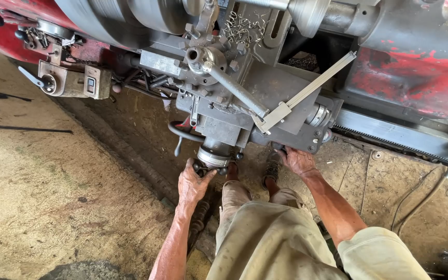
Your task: The person operates a metal lathe, using both hands to turn control knobs and levers while a cylindrical metal workpiece rotates. Metal shavings accumulate as the cutting tool engages the workpiece. The operator repeatedly adjusts the tool position and feed rate throughout the clip.
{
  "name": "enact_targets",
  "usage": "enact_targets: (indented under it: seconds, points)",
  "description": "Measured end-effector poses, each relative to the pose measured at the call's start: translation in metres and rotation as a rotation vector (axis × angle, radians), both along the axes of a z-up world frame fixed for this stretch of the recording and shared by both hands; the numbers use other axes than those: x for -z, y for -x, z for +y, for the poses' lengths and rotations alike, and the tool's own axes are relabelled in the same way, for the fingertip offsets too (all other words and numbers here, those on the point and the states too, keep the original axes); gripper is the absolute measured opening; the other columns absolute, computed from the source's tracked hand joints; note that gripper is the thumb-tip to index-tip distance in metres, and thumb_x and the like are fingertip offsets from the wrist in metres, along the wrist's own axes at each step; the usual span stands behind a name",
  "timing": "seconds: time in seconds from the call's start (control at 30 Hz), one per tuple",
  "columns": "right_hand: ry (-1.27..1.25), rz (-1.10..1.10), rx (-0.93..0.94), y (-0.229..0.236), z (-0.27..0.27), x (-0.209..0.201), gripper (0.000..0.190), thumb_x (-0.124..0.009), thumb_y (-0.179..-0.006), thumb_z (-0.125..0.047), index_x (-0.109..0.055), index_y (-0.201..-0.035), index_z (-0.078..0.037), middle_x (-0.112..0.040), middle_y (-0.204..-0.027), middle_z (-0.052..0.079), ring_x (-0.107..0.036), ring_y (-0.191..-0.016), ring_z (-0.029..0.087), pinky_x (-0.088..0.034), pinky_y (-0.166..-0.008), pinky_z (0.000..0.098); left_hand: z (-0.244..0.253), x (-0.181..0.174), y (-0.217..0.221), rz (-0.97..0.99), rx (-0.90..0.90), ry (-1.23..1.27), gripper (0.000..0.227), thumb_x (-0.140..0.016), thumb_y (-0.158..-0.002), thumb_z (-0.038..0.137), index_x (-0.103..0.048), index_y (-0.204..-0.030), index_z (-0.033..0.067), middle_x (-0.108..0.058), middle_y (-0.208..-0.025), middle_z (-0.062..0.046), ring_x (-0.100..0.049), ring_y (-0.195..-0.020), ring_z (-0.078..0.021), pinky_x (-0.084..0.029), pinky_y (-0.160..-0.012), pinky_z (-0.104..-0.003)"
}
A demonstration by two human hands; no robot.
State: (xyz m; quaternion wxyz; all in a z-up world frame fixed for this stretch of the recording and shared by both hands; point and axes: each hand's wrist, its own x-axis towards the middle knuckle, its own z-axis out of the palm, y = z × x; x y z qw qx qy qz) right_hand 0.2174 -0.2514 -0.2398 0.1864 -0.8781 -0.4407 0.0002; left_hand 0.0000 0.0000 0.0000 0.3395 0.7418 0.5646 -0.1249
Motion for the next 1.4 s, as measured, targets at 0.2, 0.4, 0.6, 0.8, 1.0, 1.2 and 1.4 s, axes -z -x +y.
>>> enact_targets:
  seconds: [0.2, 0.4, 0.6, 0.8, 1.0, 1.2, 1.4]
  points:
    - [-0.025, -0.019, -0.018, 0.002, 0.01, -0.019, 0.033, -0.064, -0.092, -0.055, -0.076, -0.086, -0.024, -0.076, -0.078, 0.005, -0.076, -0.085, 0.031, -0.063, -0.069, 0.0428, 0.007, 0.007, 0.002, 0.011, 0.008, 0.004, 0.069, -0.082, -0.076, 0.056, -0.056, -0.121, 0.011, -0.076, -0.104, -0.022, -0.071, -0.106, -0.0428, -0.057, -0.093, -0.055]
    - [0.002, -0.033, -0.005, 0.001, 0.019, -0.039, 0.038, -0.063, -0.092, -0.059, -0.075, -0.084, -0.024, -0.074, -0.074, 0.005, -0.076, -0.082, 0.029, -0.063, -0.067, 0.0413, 0.008, 0.002, 0.004, 0.011, 0.003, 0.019, 0.067, -0.082, -0.076, 0.054, -0.056, -0.12, 0.0107, -0.076, -0.103, -0.021, -0.071, -0.105, -0.0423, -0.058, -0.092, -0.054]
    - [0.0, -0.034, 0.021, 0.01, 0.016, -0.001, 0.039, -0.064, -0.091, -0.06, -0.077, -0.087, -0.023, -0.075, -0.075, 0.005, -0.076, -0.082, 0.03, -0.063, -0.068, 0.0437, 0.013, 0.0, 0.009, -0.197, 0.042, 0.07, 0.068, -0.089, -0.068, 0.037, -0.058, -0.116, -0.0008, -0.07, -0.102, -0.032, -0.069, -0.103, -0.0504, -0.057, -0.087, -0.062]
    - [0.035, -0.035, 0.015, 0.009, 0.019, -0.007, 0.038, -0.063, -0.091, -0.06, -0.077, -0.089, -0.024, -0.075, -0.075, 0.005, -0.076, -0.081, 0.029, -0.063, -0.068, 0.0426, 0.036, 0.056, 0.051, -0.126, -0.001, 0.253, 0.02, -0.064, -0.075, 0.024, -0.068, -0.063, 0.0087, -0.059, -0.041, -0.01, -0.065, -0.043, -0.0254, -0.051, -0.048, -0.036]
    - [0.083, -0.03, 0.004, 0.007, 0.021, -0.021, 0.037, -0.063, -0.091, -0.059, -0.077, -0.092, -0.025, -0.075, -0.074, 0.005, -0.076, -0.08, 0.029, -0.062, -0.068, 0.0412, 0.051, 0.099, 0.071, -0.09, -0.013, 0.285, 0.023, -0.063, -0.074, 0.028, -0.071, -0.069, 0.0065, -0.062, -0.049, -0.013, -0.067, -0.055, -0.0256, -0.05, -0.053, -0.039]
    - [0.129, -0.04, 0.001, 0.008, 0.023, -0.034, 0.036, -0.063, -0.09, -0.059, -0.077, -0.094, -0.026, -0.075, -0.074, 0.004, -0.076, -0.079, 0.028, -0.062, -0.068, 0.0399, 0.065, 0.132, 0.088, -0.007, 0.034, 0.287, 0.029, -0.064, -0.071, 0.032, -0.068, -0.065, 0.003, -0.059, -0.054, -0.02, -0.069, -0.06, -0.0345, -0.049, -0.055, -0.048]
    - [0.274, -0.026, 0.027, 0.004, 0.034, -0.033, 0.039, -0.055, -0.095, -0.062, -0.076, -0.096, -0.029, -0.074, -0.072, 0.001, -0.077, -0.077, 0.022, -0.061, -0.065, 0.0318, 0.003, 0.187, 0.085, -0.055, 1.207, -0.025, 0.014, -0.054, -0.095, 0.024, -0.065, -0.096, 0.0145, -0.07, -0.079, -0.015, -0.073, -0.08, -0.0324, -0.06, -0.067, -0.046]
